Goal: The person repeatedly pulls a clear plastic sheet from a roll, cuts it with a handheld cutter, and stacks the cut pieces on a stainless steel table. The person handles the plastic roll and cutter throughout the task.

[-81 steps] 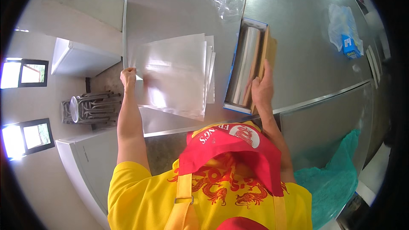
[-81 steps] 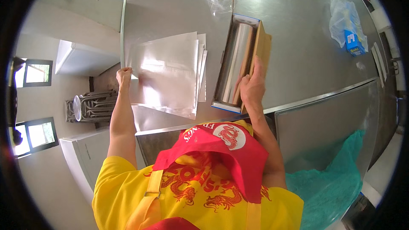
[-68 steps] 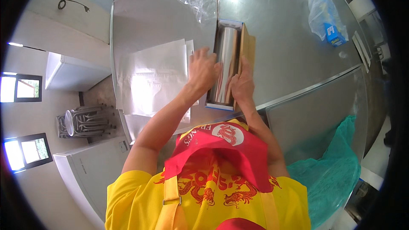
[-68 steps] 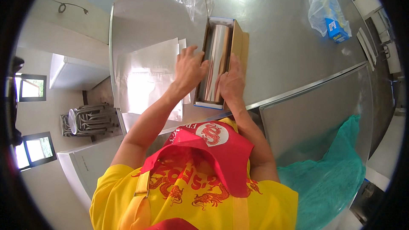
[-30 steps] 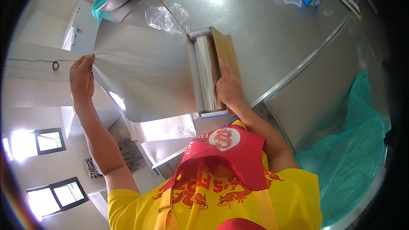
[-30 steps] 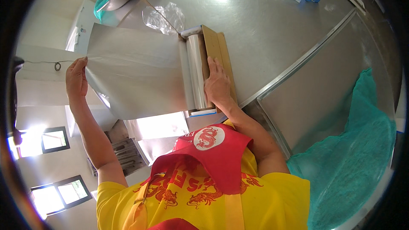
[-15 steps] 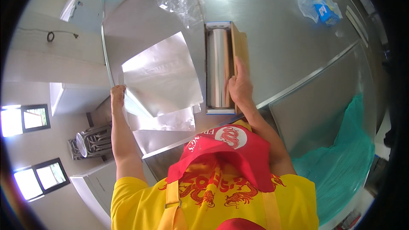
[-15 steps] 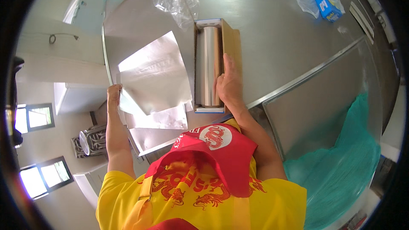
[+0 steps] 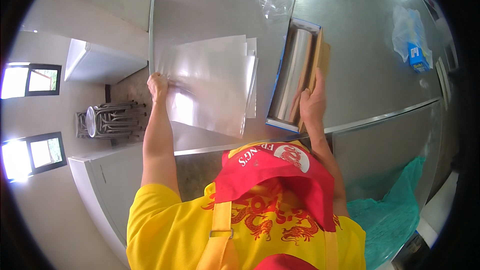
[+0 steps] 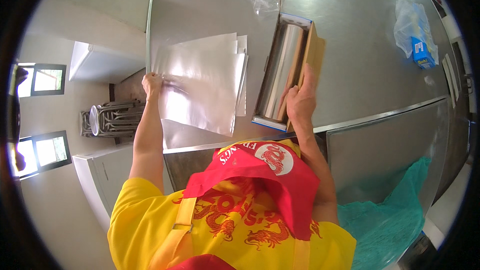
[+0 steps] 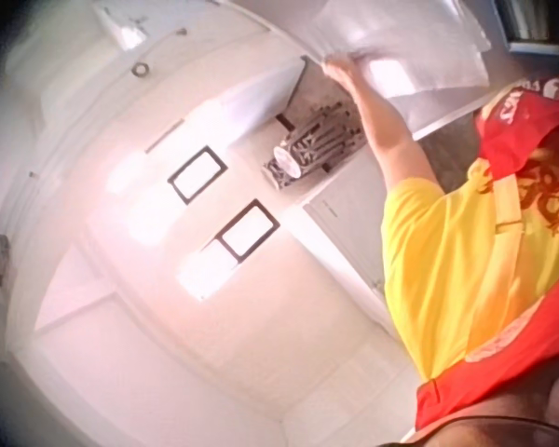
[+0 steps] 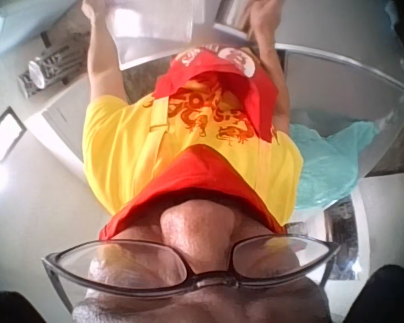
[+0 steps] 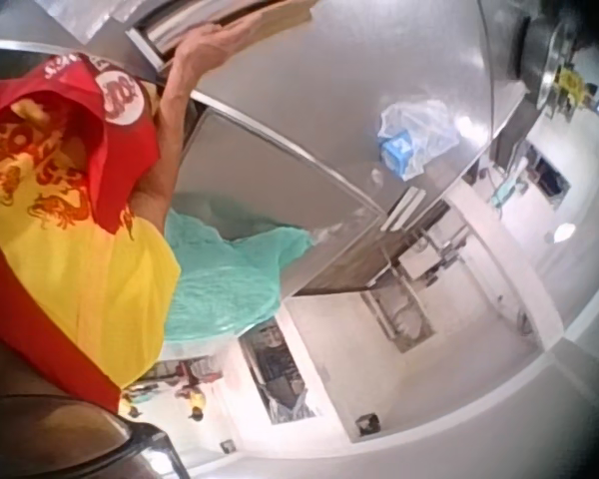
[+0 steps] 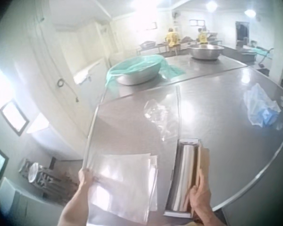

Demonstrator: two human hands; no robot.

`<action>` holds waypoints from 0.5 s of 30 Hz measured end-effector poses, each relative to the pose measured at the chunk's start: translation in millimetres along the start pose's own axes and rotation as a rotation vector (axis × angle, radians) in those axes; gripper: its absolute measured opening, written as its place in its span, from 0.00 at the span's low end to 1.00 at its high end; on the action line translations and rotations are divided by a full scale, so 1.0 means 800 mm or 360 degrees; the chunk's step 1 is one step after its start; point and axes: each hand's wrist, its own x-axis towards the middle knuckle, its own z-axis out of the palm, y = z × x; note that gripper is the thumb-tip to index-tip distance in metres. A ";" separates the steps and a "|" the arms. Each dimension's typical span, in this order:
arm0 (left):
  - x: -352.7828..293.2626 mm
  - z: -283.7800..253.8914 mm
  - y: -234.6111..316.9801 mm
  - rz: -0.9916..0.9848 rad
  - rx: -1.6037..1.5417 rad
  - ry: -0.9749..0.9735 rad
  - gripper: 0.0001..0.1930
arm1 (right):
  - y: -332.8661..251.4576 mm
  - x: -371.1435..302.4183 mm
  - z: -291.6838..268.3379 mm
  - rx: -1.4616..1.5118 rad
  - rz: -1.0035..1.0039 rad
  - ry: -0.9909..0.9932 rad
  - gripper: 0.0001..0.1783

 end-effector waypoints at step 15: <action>-0.300 0.010 0.403 0.1612 -0.0008 -0.0192 0.15 | 0.007 0.002 0.008 0.0049 -0.0088 0.0074 0.38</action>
